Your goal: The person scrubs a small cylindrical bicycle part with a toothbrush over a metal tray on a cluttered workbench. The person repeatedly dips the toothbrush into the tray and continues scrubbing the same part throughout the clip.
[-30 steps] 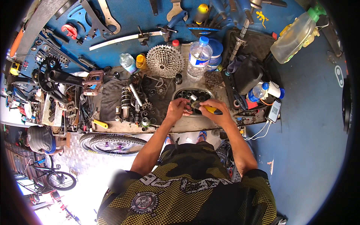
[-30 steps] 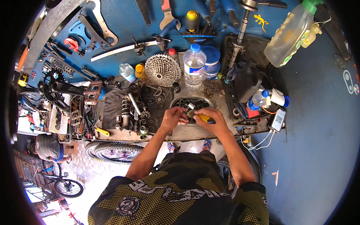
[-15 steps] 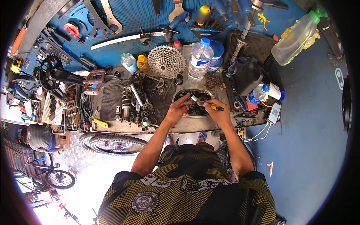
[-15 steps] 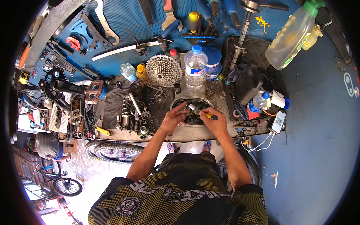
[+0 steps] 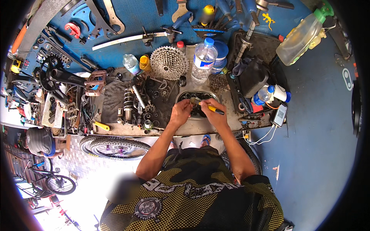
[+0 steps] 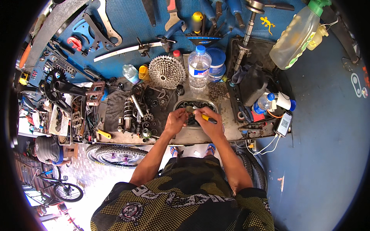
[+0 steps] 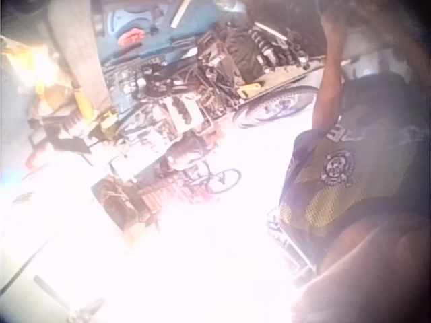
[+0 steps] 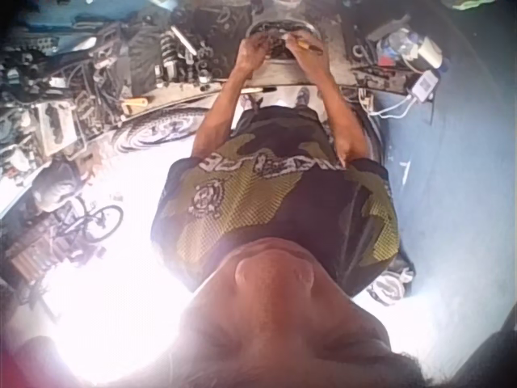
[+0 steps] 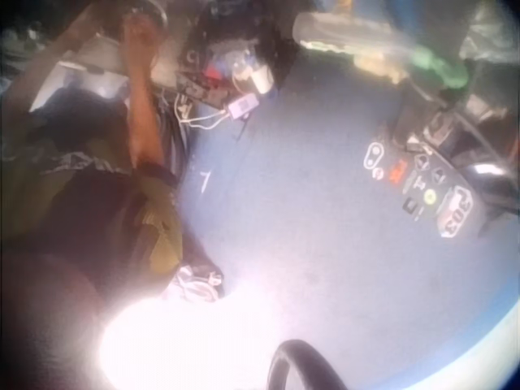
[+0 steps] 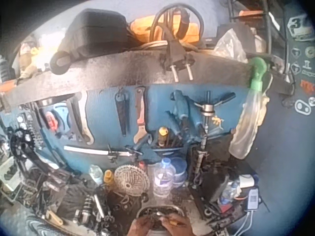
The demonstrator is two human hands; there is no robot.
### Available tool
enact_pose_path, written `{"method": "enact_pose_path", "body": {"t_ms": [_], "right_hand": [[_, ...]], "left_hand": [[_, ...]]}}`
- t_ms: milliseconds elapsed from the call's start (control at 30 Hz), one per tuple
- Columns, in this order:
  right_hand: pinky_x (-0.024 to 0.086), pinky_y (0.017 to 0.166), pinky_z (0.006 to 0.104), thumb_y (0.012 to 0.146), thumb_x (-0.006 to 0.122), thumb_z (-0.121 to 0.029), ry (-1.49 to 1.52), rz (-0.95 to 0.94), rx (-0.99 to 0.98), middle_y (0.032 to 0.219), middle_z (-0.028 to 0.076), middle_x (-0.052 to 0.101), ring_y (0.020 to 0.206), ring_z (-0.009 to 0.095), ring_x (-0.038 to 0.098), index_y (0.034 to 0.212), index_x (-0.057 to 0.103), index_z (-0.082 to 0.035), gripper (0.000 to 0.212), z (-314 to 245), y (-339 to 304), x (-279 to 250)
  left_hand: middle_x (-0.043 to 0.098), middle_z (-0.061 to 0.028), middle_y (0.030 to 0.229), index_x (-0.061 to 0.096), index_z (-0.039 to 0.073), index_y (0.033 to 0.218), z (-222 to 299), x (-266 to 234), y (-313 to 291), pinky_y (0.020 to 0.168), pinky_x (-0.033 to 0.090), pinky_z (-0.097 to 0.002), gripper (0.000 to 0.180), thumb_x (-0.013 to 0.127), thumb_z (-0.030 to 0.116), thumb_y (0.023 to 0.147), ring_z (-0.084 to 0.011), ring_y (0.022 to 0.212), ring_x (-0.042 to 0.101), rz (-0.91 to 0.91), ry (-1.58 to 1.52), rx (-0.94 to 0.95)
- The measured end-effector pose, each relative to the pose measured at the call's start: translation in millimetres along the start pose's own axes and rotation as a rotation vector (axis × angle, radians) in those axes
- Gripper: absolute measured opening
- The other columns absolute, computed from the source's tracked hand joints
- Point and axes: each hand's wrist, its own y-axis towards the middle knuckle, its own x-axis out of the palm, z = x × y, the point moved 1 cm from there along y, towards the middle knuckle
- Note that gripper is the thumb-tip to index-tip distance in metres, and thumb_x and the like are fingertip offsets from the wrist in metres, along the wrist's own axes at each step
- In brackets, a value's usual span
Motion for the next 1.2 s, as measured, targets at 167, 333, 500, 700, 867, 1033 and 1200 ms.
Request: {"method": "enact_pose_path", "body": {"t_ms": [167,333,500,700,867,1033,1200], "right_hand": [[0.055,0.074,0.0338,0.101,0.078,-0.032,-0.151,0.073,0.045,0.078,0.007,0.072,0.074,0.014,0.069,0.099,0.076,-0.005,0.027,-6.9,-2.0,-5.1],[0.052,0.068,0.0365,0.103,0.074,-0.041,-0.178,0.038,0.217,0.073,0.007,0.070,0.068,0.018,0.065,0.092,0.074,-0.004,0.039,21.1,-3.3,-7.7],[0.052,0.066,0.0368,0.103,0.074,-0.044,-0.016,0.055,0.212,0.073,0.008,0.071,0.068,0.019,0.067,0.092,0.075,-0.004,0.042,5.7,-2.2,-6.3],[0.056,0.075,0.0336,0.102,0.077,-0.041,-0.461,-0.104,0.210,0.080,0.009,0.076,0.080,0.018,0.074,0.097,0.078,-0.005,0.036,25.5,-5.8,-35.2],[0.059,0.086,0.0327,0.099,0.081,-0.031,-0.236,-0.102,0.011,0.095,0.012,0.081,0.095,0.021,0.079,0.107,0.080,-0.004,0.028,2.8,-15.3,-28.3],[0.058,0.088,0.0331,0.096,0.085,-0.015,-0.140,-0.119,-0.140,0.105,0.011,0.082,0.096,0.018,0.077,0.114,0.081,-0.002,0.023,-9.1,-9.9,-29.2],[0.058,0.088,0.0326,0.095,0.086,-0.015,-0.137,-0.175,-0.271,0.106,0.011,0.082,0.097,0.017,0.077,0.115,0.081,-0.002,0.024,-23.9,-6.5,-38.5]], "left_hand": [[0.083,-0.0069,0.115,0.071,-0.003,0.137,-11.7,3.3,-2.1,0.066,0.059,-0.0265,0.030,0.063,0.009,0.111,-0.0077,0.082,0.068,0.104,-0.012,0.100],[0.083,-0.0058,0.114,0.070,-0.003,0.138,-6.4,6.5,-0.7,0.065,0.058,-0.0260,0.031,0.062,0.008,0.111,-0.0071,0.083,0.068,0.153,-0.014,0.107],[0.081,-0.0048,0.119,0.069,-0.003,0.140,-0.3,7.6,2.6,0.065,0.058,-0.0247,0.032,0.062,0.009,0.111,-0.0059,0.086,0.067,0.107,-0.029,0.087],[0.080,-0.0030,0.123,0.069,0.000,0.141,-7.8,-1.2,3.9,0.067,0.060,-0.0254,0.032,0.064,0.012,0.112,-0.0070,0.094,0.067,0.014,-0.214,0.031],[0.079,-0.0043,0.120,0.070,-0.001,0.142,-17.4,3.4,3.8,0.073,0.064,-0.0270,0.033,0.061,0.014,0.114,-0.0095,0.098,0.069,0.035,-0.247,0.001],[0.078,-0.0062,0.114,0.071,-0.003,0.140,-3.3,9.8,-0.2,0.076,0.066,-0.0286,0.033,0.058,0.016,0.115,-0.0117,0.101,0.071,0.074,-0.059,-0.010],[0.078,-0.0068,0.113,0.071,-0.003,0.139,2.6,9.3,-0.3,0.076,0.066,-0.0295,0.034,0.059,0.017,0.114,-0.0118,0.098,0.071,0.049,-0.060,0.002]]}}
